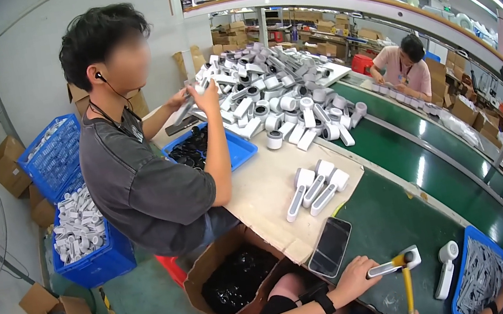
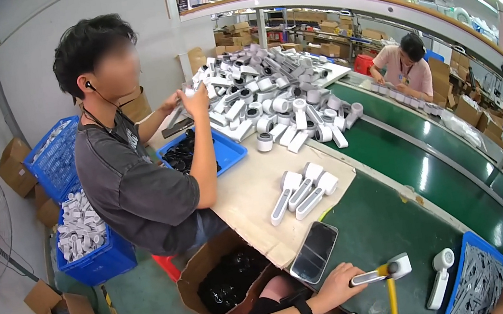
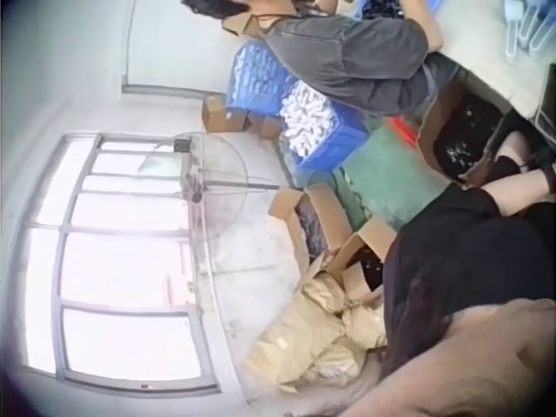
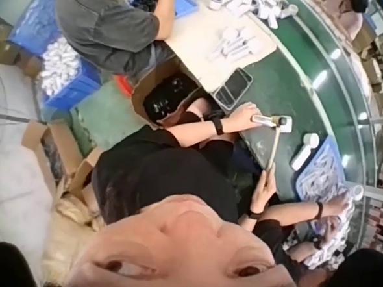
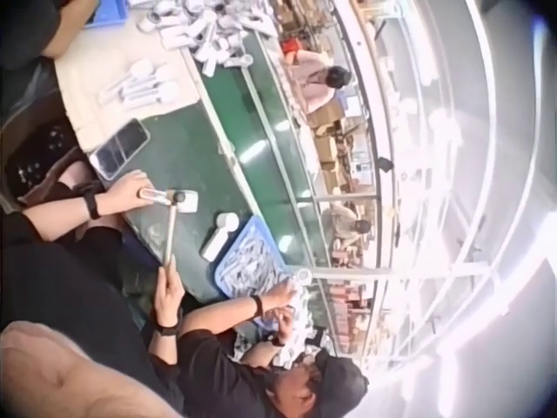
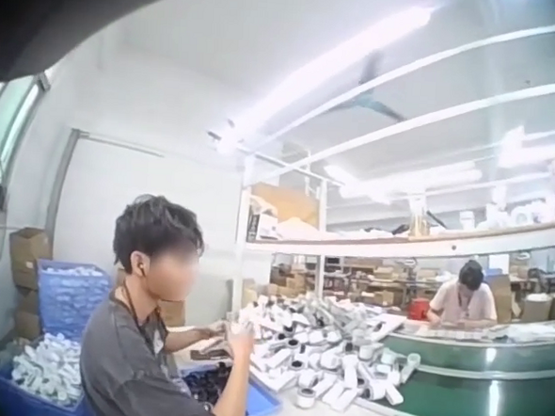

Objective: Assembling plastic and metal components using a mallet on a factory production line.

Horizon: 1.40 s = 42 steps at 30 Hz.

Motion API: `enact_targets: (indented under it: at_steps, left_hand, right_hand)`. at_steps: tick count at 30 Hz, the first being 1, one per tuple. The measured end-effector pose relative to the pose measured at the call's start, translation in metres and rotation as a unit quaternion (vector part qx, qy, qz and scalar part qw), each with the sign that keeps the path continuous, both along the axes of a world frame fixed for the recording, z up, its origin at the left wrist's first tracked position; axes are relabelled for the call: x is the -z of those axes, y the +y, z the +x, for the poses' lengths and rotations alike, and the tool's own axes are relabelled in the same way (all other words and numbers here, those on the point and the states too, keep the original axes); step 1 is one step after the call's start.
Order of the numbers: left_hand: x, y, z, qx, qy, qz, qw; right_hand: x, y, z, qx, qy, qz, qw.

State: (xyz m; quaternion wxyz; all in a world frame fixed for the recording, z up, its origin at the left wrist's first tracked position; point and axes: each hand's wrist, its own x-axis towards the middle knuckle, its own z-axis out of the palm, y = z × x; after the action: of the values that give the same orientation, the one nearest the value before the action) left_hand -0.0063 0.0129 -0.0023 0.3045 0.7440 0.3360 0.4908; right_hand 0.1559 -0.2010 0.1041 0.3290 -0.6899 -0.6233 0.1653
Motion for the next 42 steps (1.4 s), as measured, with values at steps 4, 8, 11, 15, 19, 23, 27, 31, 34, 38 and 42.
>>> enact_targets:
  at_steps: [4,8,11,15,19,23,27,31,34,38,42]
  left_hand:
    - [0.001,-0.001,-0.001,-0.01,0.001,0.001,1.0]
    - [-0.004,-0.002,0.002,0.008,0.004,-0.001,1.0]
    - [-0.01,0.001,-0.003,0.005,0.019,-0.015,1.0]
    - [-0.013,0.001,-0.009,-0.029,0.025,0.003,0.999]
    - [-0.017,0.001,-0.006,0.001,0.039,0.0,0.999]
    - [-0.041,0.003,0.006,0.023,0.271,0.02,0.962]
    - [-0.052,0.01,0.018,0.055,0.285,0.064,0.955]
    - [-0.054,0.012,0.008,0.109,0.219,0.046,0.969]
    - [-0.064,0.023,-0.012,0.117,0.189,0.023,0.975]
    - [-0.078,0.043,-0.048,0.047,0.108,0.033,0.992]
    - [-0.087,0.061,-0.083,-0.046,0.101,0.02,0.994]
  right_hand:
    - [-0.002,0.001,0.009,0.028,0.018,-0.067,0.997]
    - [-0.003,-0.005,0.005,0.047,0.033,0.051,0.997]
    - [0.002,0.001,0.009,0.084,0.016,-0.042,0.995]
    - [-0.002,0.006,0.004,0.06,0.022,0.112,0.992]
    - [0.024,0.001,0.017,0.053,-0.007,0.036,0.998]
    - [0.014,-0.006,0.02,0.113,0.13,-0.02,0.985]
    - [0.044,0.01,0.023,0.139,0.33,0.013,0.933]
    - [0.048,0.013,0.022,0.194,0.388,0.048,0.9]
    - [0.054,0.008,0.045,0.217,0.348,0.063,0.91]
    - [0.043,0.004,0.071,0.277,0.23,0.102,0.927]
    - [0.059,0.006,0.105,0.328,-0.033,0.054,0.943]
